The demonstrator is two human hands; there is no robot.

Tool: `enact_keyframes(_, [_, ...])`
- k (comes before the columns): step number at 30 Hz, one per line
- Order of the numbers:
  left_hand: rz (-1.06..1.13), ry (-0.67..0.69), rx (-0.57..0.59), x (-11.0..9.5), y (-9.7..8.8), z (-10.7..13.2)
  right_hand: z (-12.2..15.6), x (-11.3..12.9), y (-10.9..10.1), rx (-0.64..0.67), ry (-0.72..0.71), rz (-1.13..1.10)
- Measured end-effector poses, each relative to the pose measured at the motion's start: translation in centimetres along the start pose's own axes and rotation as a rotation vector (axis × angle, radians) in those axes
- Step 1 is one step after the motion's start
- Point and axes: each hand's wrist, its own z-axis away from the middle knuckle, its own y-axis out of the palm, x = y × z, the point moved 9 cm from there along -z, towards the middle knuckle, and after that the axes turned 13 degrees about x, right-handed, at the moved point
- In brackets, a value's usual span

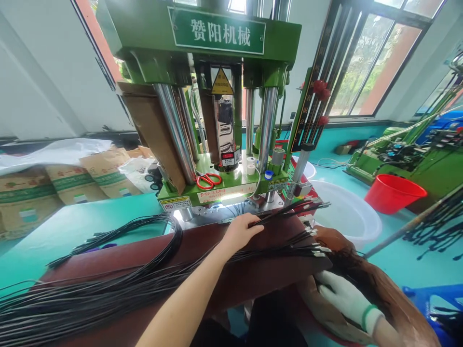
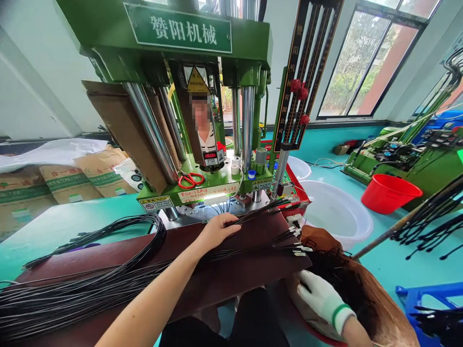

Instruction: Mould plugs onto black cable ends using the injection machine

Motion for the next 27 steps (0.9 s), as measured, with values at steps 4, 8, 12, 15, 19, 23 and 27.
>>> enact_keyframes(4, [-0.272,0.021,-0.103,-1.4,-0.6,1.2,0.6,0.9,0.8,0.118,-0.011,0.045])
enact_keyframes(8, [-0.537,0.037,-0.157,-2.2,0.1,1.8,1.6,2.5,0.1,0.107,-0.059,0.038])
enact_keyframes(12, [-0.422,0.028,-0.136,-2.1,0.0,2.0,2.1,6.1,-0.2,0.122,-0.251,-0.141])
enact_keyframes(15, [-0.2,0.004,-0.04,-2.0,0.2,2.3,1.5,9.1,0.0,0.164,-0.47,-0.56])
enact_keyframes(19, [0.076,-0.008,0.154,-2.5,2.6,3.4,-1.4,11.3,-1.1,0.109,-0.683,-1.261])
enact_keyframes(23, [0.234,-0.079,0.309,-1.7,7.3,4.7,-3.8,11.6,-3.5,-0.062,-0.774,-1.612])
enact_keyframes(27, [0.184,-0.062,0.292,-0.8,9.2,4.4,-4.6,10.5,-3.5,-0.132,-0.594,-1.639])
